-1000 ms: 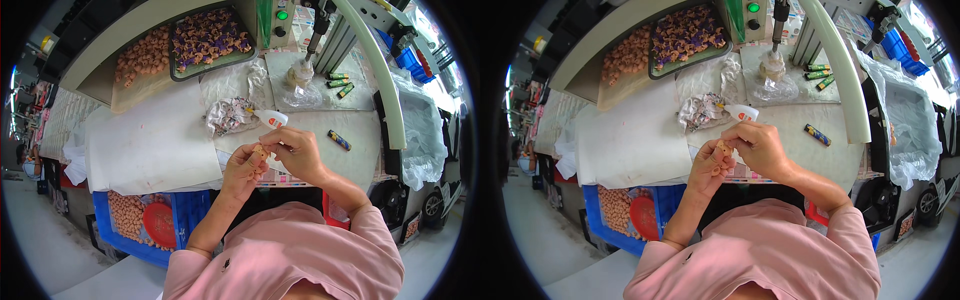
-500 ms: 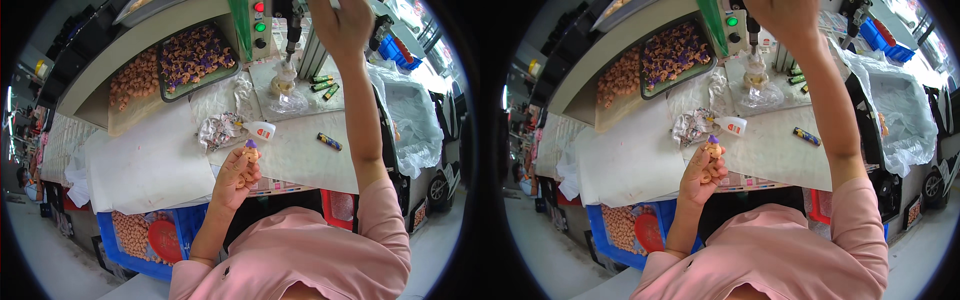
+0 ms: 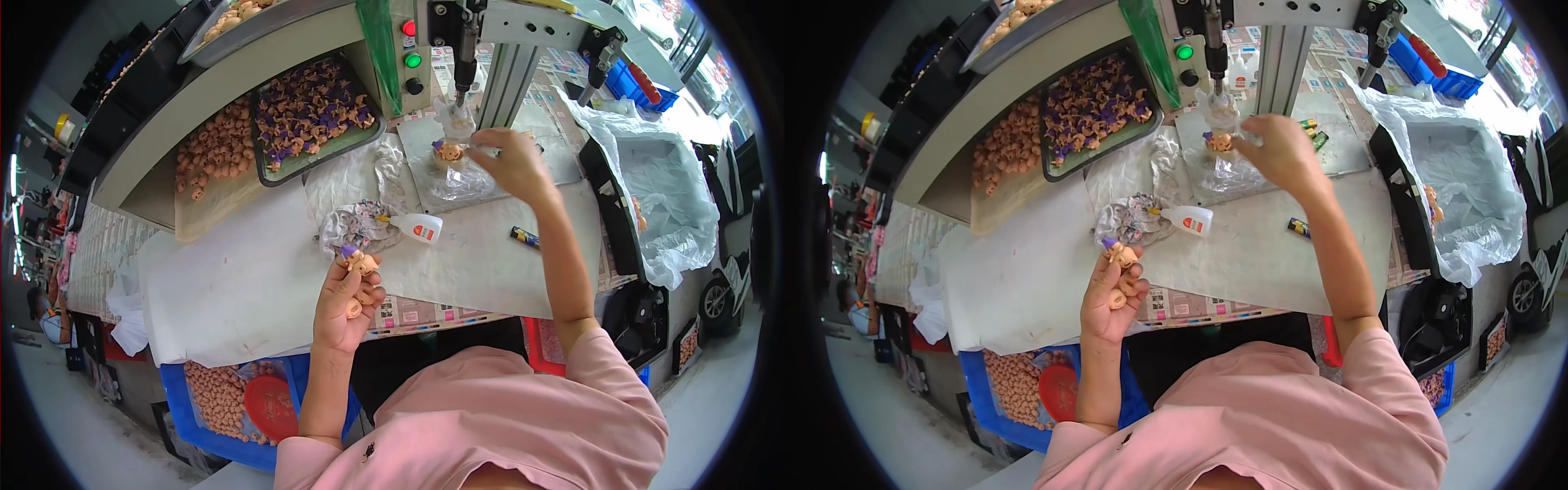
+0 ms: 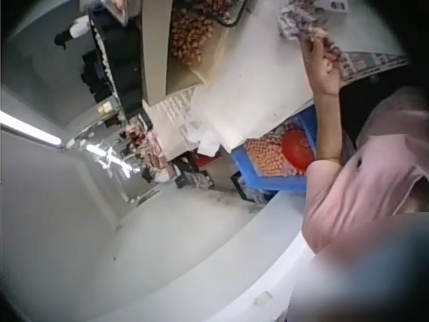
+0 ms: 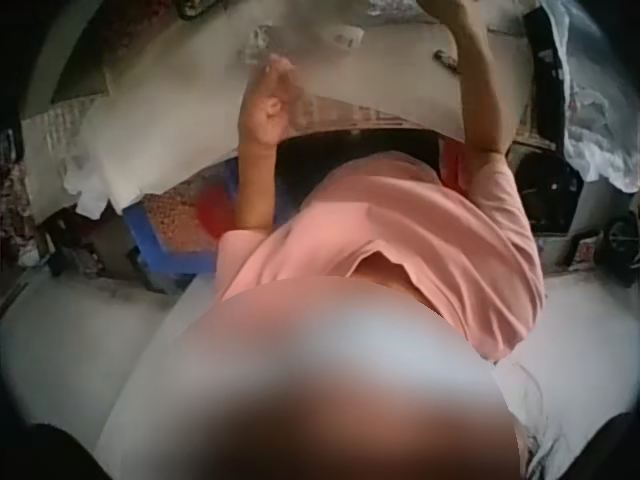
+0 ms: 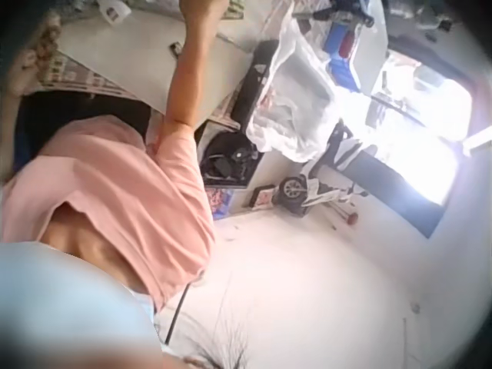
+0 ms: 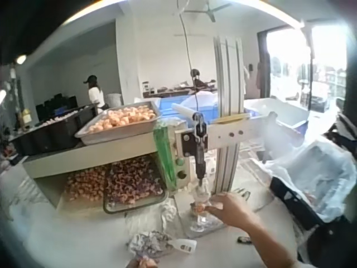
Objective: Assembling small clay figurines by applying glue to parts and using a pressing tool to secure them.
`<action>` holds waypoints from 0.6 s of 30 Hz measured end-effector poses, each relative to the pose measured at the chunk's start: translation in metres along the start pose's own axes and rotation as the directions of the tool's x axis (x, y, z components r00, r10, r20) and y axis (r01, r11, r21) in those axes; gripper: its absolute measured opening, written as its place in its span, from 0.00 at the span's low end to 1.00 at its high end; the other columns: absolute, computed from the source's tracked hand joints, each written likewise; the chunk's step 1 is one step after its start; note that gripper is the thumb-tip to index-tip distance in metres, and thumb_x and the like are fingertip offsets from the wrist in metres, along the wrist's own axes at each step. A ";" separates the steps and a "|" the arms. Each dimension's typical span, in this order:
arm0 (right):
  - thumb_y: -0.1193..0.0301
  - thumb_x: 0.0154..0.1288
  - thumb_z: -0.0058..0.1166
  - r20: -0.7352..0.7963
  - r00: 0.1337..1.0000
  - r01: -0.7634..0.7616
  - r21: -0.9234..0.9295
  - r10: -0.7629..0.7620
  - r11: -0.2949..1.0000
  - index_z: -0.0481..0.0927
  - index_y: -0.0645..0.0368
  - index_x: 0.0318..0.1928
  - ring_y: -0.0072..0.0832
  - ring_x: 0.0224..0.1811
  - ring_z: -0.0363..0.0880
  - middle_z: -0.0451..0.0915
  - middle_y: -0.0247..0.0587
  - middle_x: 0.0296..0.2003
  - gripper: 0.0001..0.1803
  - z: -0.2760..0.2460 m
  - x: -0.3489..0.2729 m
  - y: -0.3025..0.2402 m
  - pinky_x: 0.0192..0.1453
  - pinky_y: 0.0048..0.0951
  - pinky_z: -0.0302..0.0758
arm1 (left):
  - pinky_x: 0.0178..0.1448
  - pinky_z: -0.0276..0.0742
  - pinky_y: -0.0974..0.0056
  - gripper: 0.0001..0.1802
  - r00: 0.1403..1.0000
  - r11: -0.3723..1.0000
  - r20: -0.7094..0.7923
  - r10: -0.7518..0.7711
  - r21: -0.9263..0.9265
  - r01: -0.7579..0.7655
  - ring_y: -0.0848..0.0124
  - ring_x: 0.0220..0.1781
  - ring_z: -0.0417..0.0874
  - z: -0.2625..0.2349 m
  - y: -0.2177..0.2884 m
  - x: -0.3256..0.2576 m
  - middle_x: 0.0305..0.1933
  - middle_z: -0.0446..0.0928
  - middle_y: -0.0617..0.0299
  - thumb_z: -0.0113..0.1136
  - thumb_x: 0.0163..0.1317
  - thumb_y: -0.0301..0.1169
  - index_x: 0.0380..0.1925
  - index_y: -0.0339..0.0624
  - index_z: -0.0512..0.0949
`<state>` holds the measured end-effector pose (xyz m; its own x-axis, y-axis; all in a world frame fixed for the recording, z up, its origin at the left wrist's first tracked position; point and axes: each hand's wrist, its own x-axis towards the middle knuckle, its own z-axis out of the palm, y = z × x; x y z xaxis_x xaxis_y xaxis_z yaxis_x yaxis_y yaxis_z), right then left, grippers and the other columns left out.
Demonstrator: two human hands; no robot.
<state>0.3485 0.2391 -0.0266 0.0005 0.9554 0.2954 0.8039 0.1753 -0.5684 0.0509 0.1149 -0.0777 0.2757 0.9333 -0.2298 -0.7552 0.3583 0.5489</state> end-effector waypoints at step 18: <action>0.69 0.62 0.58 -0.748 0.662 -0.392 -0.285 0.053 0.875 0.82 0.59 0.46 0.32 0.39 0.82 0.83 0.41 0.38 0.13 -0.146 -0.087 0.142 0.46 0.32 0.75 | 0.35 0.74 0.74 0.13 0.997 0.886 0.012 -0.071 0.460 0.058 0.79 0.32 0.78 0.057 0.014 0.071 0.35 0.80 0.65 0.60 0.64 0.32 0.47 0.42 0.78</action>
<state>0.5494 0.1457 -0.0206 0.4878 0.4636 0.7397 0.8724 -0.2892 -0.3940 0.0937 0.1873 -0.0404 0.3361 0.9057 -0.2585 -0.3801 0.3815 0.8426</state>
